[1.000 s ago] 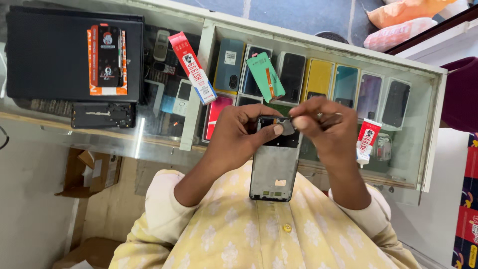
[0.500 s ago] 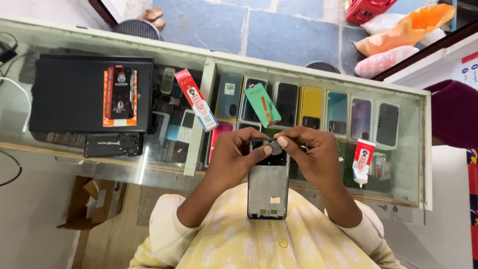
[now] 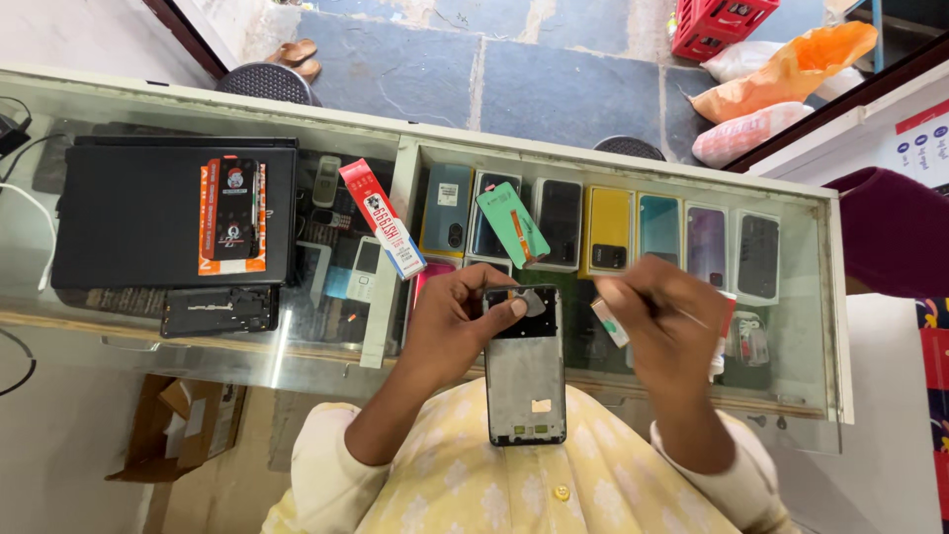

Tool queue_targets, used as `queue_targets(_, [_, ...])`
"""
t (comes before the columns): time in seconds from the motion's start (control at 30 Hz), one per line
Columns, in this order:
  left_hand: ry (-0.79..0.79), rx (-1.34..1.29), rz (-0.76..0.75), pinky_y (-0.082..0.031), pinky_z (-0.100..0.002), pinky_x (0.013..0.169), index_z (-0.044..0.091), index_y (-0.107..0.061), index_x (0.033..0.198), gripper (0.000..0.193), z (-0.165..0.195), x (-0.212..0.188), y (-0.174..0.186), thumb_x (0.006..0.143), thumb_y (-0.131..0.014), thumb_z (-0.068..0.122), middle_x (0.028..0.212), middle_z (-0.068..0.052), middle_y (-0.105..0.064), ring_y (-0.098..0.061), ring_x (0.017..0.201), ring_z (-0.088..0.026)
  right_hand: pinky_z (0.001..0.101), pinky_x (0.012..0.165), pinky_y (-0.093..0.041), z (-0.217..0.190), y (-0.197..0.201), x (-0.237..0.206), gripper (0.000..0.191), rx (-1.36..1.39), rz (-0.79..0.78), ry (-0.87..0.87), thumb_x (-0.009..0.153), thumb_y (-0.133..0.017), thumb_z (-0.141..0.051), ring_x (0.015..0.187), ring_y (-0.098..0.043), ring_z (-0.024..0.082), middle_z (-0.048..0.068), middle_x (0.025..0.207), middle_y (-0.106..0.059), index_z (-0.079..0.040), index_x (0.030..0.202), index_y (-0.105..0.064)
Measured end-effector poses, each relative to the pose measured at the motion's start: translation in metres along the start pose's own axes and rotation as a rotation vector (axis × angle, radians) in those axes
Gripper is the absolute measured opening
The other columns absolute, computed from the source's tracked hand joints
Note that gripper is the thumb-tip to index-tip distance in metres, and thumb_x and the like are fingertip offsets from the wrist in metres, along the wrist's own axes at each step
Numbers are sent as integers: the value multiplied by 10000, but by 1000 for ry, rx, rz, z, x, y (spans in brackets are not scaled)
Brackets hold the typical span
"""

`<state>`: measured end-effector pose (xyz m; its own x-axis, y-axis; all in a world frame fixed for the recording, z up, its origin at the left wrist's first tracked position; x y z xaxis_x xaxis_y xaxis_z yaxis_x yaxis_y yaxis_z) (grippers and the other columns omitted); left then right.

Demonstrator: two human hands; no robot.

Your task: The person disassembles a smartphone, removes the battery, and applies adhesive around the internal frame. The person then picks up a new battery and a tube of adhesive, preparing to reassemble the device.

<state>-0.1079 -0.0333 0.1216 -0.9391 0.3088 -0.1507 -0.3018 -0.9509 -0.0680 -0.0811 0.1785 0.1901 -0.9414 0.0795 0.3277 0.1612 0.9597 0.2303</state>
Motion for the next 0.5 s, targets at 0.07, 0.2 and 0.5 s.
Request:
queue_targets(0.07, [-17, -60, -26, -420, -206, 594, 6, -714, 1026, 148, 0, 0, -2, 916, -757, 96, 825, 19, -720, -555, 688, -17, 206, 499, -425, -30, 7, -10, 112, 249, 34, 191, 902, -686, -36, 518, -496, 98, 51, 731, -626, 26, 983, -640])
queue_targets(0.2, [-42, -90, -57, -475, -199, 649, 5, -692, 1040, 146, 0, -6, -5, 927, -741, 84, 866, 13, -729, -607, 755, -15, 210, 501, -405, -87, 19, -24, 108, 554, -16, 526, 908, -690, -48, 522, -479, 90, 42, 719, -612, 21, 980, -648])
queue_targets(0.5, [-68, -182, -58, -481, -197, 674, -4, -682, 1052, 130, -6, -28, -3, 948, -732, 55, 880, 12, -705, -607, 779, -15, 219, 505, -361, -141, 0, -39, 104, 652, -165, 674, 920, -699, -74, 530, -439, 71, 24, 693, -582, 10, 972, -666])
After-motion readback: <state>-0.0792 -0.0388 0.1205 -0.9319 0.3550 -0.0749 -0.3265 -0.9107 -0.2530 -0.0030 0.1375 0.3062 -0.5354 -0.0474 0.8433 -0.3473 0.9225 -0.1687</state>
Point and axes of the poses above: each hand's wrist, its own x-axis towards the middle knuckle, its own y-axis out of the back of the hand, z = x × y, the point moved 4 cm from there along x, towards the middle knuckle
